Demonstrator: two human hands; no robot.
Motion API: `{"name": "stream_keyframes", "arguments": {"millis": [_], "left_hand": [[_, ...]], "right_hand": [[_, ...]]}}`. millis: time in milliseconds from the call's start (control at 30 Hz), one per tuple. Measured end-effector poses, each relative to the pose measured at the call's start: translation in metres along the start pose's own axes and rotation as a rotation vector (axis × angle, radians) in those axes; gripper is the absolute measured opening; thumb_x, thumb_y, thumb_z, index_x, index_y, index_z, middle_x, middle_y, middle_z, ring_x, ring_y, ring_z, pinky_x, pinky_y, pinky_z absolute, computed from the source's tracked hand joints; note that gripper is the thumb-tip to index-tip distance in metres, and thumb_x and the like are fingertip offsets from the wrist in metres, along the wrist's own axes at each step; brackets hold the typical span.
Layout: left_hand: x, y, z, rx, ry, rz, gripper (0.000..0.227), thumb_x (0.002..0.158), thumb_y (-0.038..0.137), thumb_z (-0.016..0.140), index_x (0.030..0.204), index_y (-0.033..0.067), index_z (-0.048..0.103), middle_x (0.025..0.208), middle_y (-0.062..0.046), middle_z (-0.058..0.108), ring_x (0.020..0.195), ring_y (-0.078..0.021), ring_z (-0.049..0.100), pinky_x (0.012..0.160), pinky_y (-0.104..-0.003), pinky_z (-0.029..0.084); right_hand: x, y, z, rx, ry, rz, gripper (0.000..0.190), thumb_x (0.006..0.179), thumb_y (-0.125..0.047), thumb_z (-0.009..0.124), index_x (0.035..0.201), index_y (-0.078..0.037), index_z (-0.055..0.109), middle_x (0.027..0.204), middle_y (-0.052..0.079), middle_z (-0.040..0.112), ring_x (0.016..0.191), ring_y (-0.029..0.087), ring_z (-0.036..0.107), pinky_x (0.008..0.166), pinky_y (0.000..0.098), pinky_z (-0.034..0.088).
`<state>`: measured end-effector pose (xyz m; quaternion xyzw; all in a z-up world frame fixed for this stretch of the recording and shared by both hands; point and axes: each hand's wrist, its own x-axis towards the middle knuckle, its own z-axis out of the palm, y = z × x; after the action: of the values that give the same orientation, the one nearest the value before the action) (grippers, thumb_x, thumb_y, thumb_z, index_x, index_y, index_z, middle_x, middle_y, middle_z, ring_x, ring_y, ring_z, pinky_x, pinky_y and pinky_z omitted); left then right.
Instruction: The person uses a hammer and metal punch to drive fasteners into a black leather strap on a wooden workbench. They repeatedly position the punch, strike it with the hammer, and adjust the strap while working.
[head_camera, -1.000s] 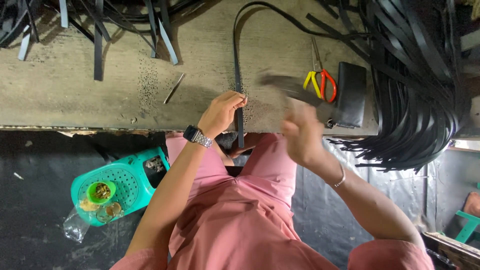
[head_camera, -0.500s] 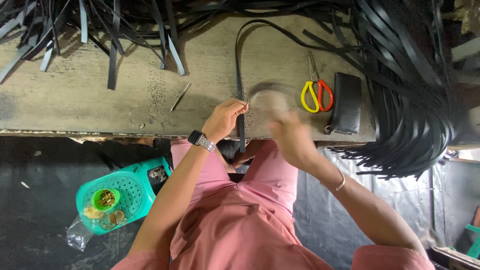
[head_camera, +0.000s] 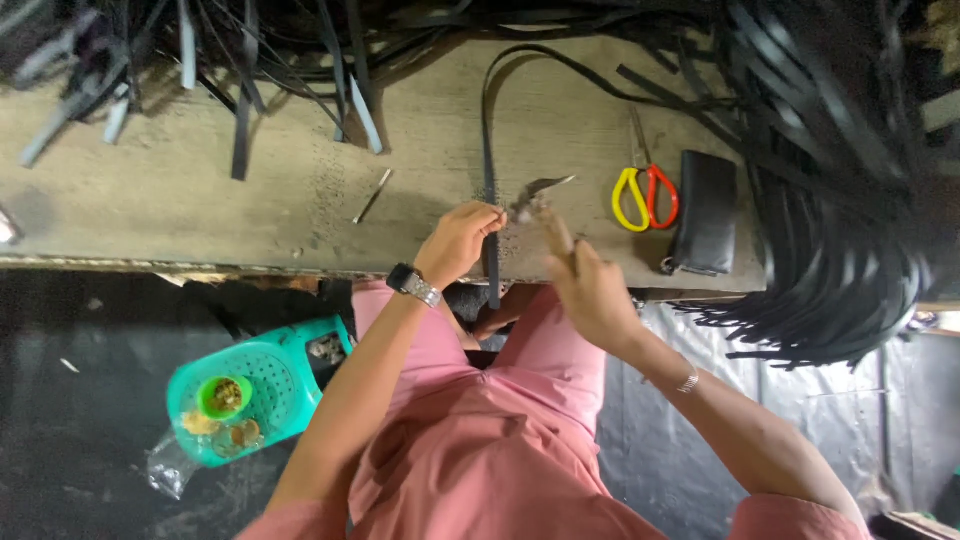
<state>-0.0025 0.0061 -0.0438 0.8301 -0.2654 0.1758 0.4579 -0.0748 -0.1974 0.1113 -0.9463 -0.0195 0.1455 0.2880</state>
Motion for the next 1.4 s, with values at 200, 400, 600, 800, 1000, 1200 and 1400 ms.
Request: {"name": "stream_keyframes", "arguments": {"millis": [200, 400, 600, 800, 1000, 1200, 1400], "left_hand": [[0.006, 0.002, 0.001, -0.096, 0.012, -0.037, 0.01, 0.102, 0.009, 0.063, 0.093, 0.0092, 0.067, 0.092, -0.005, 0.071, 0.087, -0.0287, 0.072, 0.08, -0.033, 0.058], [0.014, 0.023, -0.014, -0.104, 0.002, -0.061, 0.006, 0.102, 0.012, 0.068, 0.102, 0.0063, 0.069, 0.085, -0.01, 0.068, 0.081, -0.0314, 0.071, 0.074, -0.037, 0.058], [0.011, 0.017, -0.013, -0.137, 0.046, -0.065, 0.01, 0.098, 0.014, 0.074, 0.108, 0.0118, 0.073, 0.088, -0.004, 0.07, 0.085, -0.0263, 0.073, 0.077, -0.034, 0.059], [0.011, 0.015, -0.003, -0.055, 0.103, -0.066, 0.008, 0.093, 0.011, 0.08, 0.096, 0.0098, 0.073, 0.083, -0.004, 0.074, 0.08, -0.026, 0.075, 0.075, -0.033, 0.06], [0.034, 0.034, -0.014, -0.291, 0.286, -0.541, 0.009, 0.099, 0.011, 0.067, 0.092, 0.0126, 0.073, 0.071, -0.003, 0.076, 0.062, -0.0157, 0.073, 0.064, -0.028, 0.059], [0.053, 0.01, -0.033, -0.665, 0.59, -0.572, 0.017, 0.107, 0.015, 0.054, 0.102, 0.0003, 0.06, 0.083, -0.014, 0.072, 0.074, -0.021, 0.076, 0.066, -0.029, 0.067], [0.048, 0.023, -0.03, -0.428, 0.241, -0.376, 0.016, 0.105, 0.011, 0.065, 0.098, -0.0034, 0.068, 0.079, -0.015, 0.076, 0.072, -0.0224, 0.077, 0.067, -0.031, 0.064]], "right_hand": [[0.046, 0.072, -0.008, 0.113, 0.325, -0.082, 0.048, 0.106, -0.055, 0.053, 0.09, -0.01, 0.051, 0.062, 0.011, 0.06, 0.06, 0.029, 0.064, 0.058, 0.042, 0.048], [0.093, 0.085, -0.001, -0.549, 0.499, -0.136, 0.035, 0.103, -0.025, 0.057, 0.132, -0.006, 0.056, 0.106, 0.022, 0.07, 0.108, 0.041, 0.063, 0.093, 0.0515, 0.044], [0.101, 0.055, 0.052, -0.21, 0.404, -0.703, 0.044, 0.095, -0.027, 0.07, 0.136, -0.014, 0.063, 0.122, 0.008, 0.065, 0.116, 0.03, 0.061, 0.091, 0.0421, 0.043], [0.095, 0.038, 0.066, -0.258, 0.359, -0.674, 0.047, 0.082, -0.052, 0.079, 0.1, -0.01, 0.073, 0.134, 0.006, 0.058, 0.129, 0.031, 0.051, 0.099, 0.0455, 0.039], [0.095, 0.034, 0.061, -0.226, 0.336, -0.635, 0.052, 0.088, -0.066, 0.067, 0.106, -0.017, 0.071, 0.132, 0.004, 0.055, 0.13, 0.029, 0.049, 0.098, 0.0417, 0.036], [0.098, 0.04, 0.064, -0.206, 0.243, -0.545, 0.07, 0.089, -0.069, 0.065, 0.141, -0.023, 0.06, 0.141, 0.007, 0.047, 0.136, 0.032, 0.042, 0.104, 0.0446, 0.034], [0.096, 0.039, 0.061, -0.252, 0.239, -0.548, 0.076, 0.091, -0.072, 0.06, 0.148, -0.021, 0.054, 0.143, 0.011, 0.045, 0.137, 0.034, 0.04, 0.101, 0.0442, 0.034]]}}
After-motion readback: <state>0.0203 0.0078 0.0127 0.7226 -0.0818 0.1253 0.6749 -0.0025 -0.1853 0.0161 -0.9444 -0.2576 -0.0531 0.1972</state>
